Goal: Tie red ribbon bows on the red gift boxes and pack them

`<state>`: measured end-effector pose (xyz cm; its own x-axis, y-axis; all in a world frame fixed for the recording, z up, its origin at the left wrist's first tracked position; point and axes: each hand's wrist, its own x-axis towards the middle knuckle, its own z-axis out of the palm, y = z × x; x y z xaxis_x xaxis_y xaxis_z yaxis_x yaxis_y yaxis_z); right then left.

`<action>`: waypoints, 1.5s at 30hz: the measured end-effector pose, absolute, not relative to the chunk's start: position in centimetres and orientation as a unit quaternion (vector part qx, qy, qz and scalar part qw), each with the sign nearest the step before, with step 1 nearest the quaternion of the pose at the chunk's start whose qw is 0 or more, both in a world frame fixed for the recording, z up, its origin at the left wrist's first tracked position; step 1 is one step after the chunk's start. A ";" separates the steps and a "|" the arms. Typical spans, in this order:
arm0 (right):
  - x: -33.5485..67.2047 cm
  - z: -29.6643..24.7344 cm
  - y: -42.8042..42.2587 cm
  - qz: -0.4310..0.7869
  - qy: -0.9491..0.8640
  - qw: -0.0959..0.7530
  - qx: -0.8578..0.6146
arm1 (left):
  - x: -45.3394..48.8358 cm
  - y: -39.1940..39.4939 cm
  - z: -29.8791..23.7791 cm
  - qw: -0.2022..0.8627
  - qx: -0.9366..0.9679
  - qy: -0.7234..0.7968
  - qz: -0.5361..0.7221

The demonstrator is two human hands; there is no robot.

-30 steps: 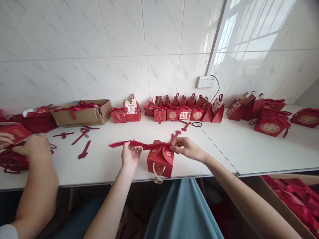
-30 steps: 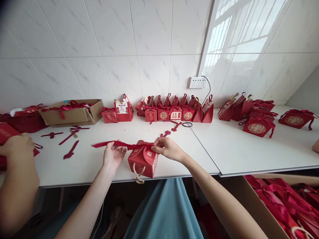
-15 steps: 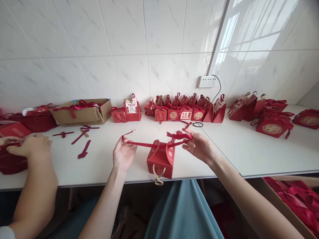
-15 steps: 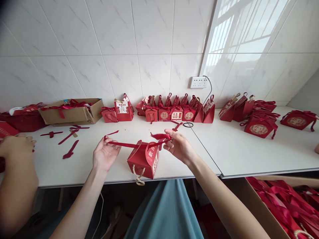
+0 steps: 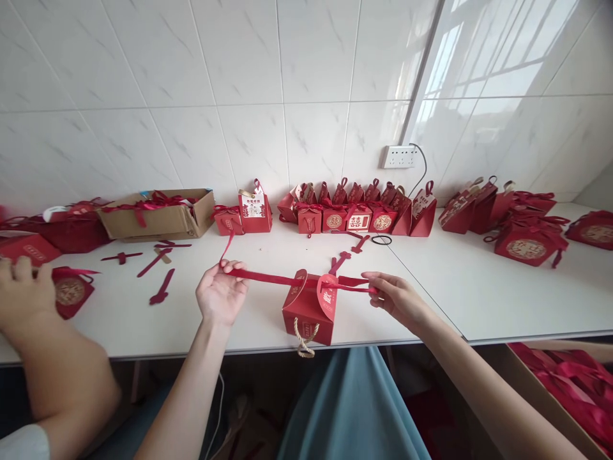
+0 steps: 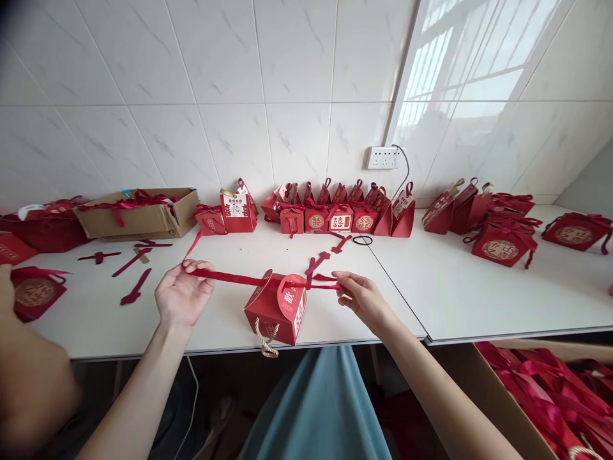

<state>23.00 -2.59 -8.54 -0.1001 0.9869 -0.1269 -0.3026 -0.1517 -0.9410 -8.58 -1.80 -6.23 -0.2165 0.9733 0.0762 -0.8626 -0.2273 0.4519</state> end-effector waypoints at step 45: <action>17.4 3.5 0.8 0.543 -0.487 0.667 -0.155 | -1.7 0.2 2.3 0.554 0.481 0.154 0.662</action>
<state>17.45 0.77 3.55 -0.0628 0.8744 0.4811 -0.5734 0.3630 -0.7345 -1.73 0.18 2.27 0.0766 0.8817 0.4655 -0.5852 -0.3382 0.7370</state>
